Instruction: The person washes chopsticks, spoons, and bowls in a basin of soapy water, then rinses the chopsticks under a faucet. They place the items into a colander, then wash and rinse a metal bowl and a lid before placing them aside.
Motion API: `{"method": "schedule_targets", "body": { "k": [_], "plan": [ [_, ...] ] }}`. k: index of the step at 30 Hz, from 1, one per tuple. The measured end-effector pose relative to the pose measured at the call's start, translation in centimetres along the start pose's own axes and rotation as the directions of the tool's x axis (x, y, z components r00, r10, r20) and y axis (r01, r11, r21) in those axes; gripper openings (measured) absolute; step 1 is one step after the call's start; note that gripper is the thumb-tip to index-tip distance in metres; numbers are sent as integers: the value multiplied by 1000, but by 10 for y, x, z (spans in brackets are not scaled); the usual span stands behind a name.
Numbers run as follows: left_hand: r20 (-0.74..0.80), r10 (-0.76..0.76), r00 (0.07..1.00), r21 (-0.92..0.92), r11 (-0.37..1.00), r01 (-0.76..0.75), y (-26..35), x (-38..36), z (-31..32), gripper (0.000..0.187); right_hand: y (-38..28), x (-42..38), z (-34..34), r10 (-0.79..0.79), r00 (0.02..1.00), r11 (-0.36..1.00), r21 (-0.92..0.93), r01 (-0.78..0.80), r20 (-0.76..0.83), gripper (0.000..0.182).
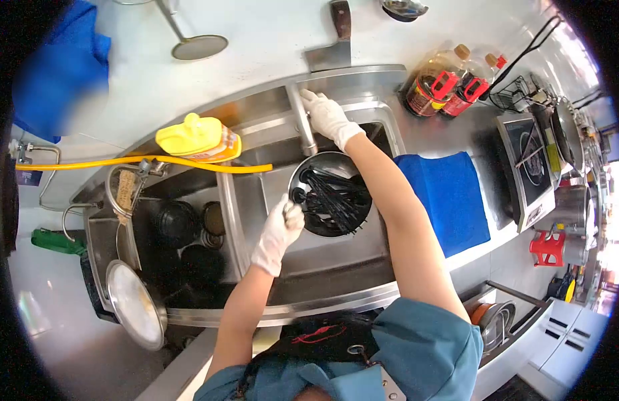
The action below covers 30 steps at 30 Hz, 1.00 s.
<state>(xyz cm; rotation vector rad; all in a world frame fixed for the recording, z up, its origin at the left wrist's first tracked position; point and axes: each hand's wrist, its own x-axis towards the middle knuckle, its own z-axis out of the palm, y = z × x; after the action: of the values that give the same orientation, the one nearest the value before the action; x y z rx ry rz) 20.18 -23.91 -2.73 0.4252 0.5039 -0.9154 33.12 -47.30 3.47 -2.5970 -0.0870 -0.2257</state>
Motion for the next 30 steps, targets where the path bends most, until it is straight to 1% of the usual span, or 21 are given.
{"method": "schedule_targets", "body": {
  "k": [1,2,3,4,5,6,7,9,14,17,19,20,22,23,24,25,26,27,28,29,30],
  "plan": [
    [-21,-3,1000,-11,1000,3,-7,18,11,43,-4,5,-11,-2,998,983,-184,13,59,45],
    [-43,-5,999,-22,1000,4,-13,34,20,43,10,11,0,-163,986,939,-310,147,-27,35],
    [-23,-66,998,-120,991,62,-16,48,25,43,15,16,2,-192,981,917,-355,182,9,27],
    [14,-75,997,-148,986,76,-20,60,31,43,19,19,3,-215,976,891,-400,213,41,20],
    [74,-100,992,-207,972,113,-22,69,32,44,25,21,7,-213,976,896,-390,213,44,20],
    [142,-121,982,-260,953,155,-23,77,34,45,30,22,10,-270,962,873,-411,262,40,16],
    [140,-120,983,-257,954,153,-24,83,37,45,34,24,12,-330,943,845,-434,312,37,11],
    [93,-66,994,-244,966,87,-24,88,46,48,37,20,12,-347,938,855,-407,321,12,11],
    [146,-3,989,-240,970,38,-21,84,55,47,39,8,16,-339,938,883,-368,292,-69,11],
    [136,16,991,-225,974,15,-17,85,56,45,41,-2,12,-262,965,917,-312,248,-4,13],
    [147,1,989,-217,976,31,-18,90,55,43,44,-11,12,-92,995,951,-292,98,35,22],
    [154,-5,988,-224,974,40,-19,93,55,43,44,-18,11,-88,995,948,-302,97,41,22],
    [67,-53,996,-274,959,69,-17,96,52,45,40,-32,16,-221,954,955,-245,169,-201,31],
    [182,-60,982,-330,937,118,-17,100,42,43,31,-44,11,-85,979,993,-95,68,-183,36],
    [181,-64,981,-331,936,122,-20,100,39,43,19,-63,11,0,974,1000,-8,-2,-229,38],
    [147,-2,989,-295,954,45,-23,98,38,40,1,-86,5,154,975,983,129,-134,-161,36],
    [117,65,991,-255,966,-33,-25,97,36,37,0,-107,24,120,949,955,294,-31,-292,36],
    [-44,198,979,61,979,-195,-27,95,30,32,-10,-133,40,212,954,889,448,-98,-213,39],
    [-224,260,939,174,959,-224,-29,125,-12,26,-27,-155,55,287,957,760,619,-199,-45,41],
    [-209,293,933,149,952,-266,-31,122,-10,27,-43,-171,68,307,948,655,704,-275,84,37],
    [-193,327,925,124,943,-308,-35,117,-5,34,-56,-176,81,334,938,634,714,-297,93,33]
  ]
}}
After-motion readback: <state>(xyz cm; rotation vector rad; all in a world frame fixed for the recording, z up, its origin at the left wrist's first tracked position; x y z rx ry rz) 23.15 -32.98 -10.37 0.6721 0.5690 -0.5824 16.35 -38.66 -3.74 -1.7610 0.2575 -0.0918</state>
